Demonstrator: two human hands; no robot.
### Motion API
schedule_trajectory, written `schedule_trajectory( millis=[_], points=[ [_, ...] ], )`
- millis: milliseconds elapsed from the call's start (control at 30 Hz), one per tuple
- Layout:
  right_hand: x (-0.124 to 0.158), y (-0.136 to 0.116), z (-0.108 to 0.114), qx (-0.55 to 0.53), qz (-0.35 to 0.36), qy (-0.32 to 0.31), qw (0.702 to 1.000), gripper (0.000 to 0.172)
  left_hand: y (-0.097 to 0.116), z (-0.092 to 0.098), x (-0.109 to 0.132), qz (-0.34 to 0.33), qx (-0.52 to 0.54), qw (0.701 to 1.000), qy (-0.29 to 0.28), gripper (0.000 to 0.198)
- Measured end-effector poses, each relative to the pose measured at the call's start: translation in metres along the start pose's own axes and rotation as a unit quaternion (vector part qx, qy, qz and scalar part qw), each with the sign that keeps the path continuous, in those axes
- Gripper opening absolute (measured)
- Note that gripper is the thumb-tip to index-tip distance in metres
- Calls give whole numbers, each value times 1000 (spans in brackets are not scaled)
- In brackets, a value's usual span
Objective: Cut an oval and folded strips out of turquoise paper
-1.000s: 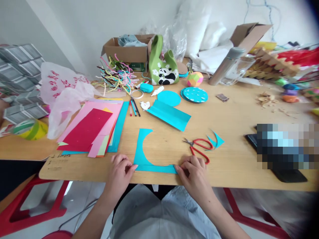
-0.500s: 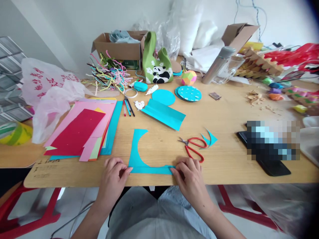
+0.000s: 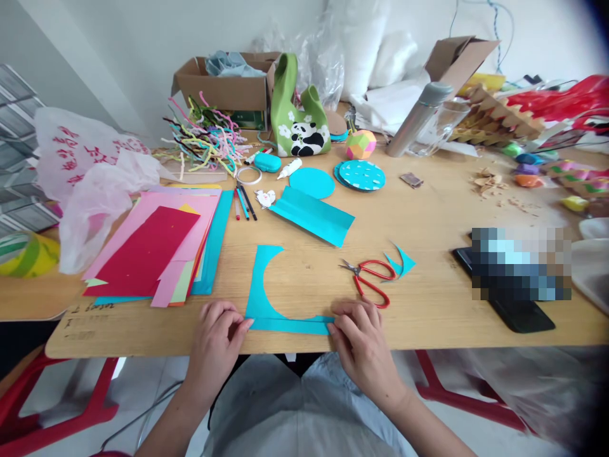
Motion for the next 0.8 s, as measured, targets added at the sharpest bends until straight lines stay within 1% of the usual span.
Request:
schedule_trajectory(
  millis=[267, 500, 800],
  points=[
    [-3, -1, -1, -32, 18, 23, 999, 9, -2, -2, -1, 4, -8, 1000, -3, 21],
    [-4, 3, -3, -59, 3, 3, 998, 12, -1, -3, -6, 17, -18, 1000, -15, 24],
    [-7, 6, -3, -88, -12, 8, 996, 19, 2, -4, -10, 29, -34, 998, -42, 28]
  ],
)
Point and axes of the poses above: each hand's wrist, its own x-axis away from the middle knuckle, its own z-axis out of the back of the hand, y = z × x, the point moved 7 cm from there along -x, towards the middle knuckle, and after that the axes turned 13 degrees about x, right-handed, at the moved point
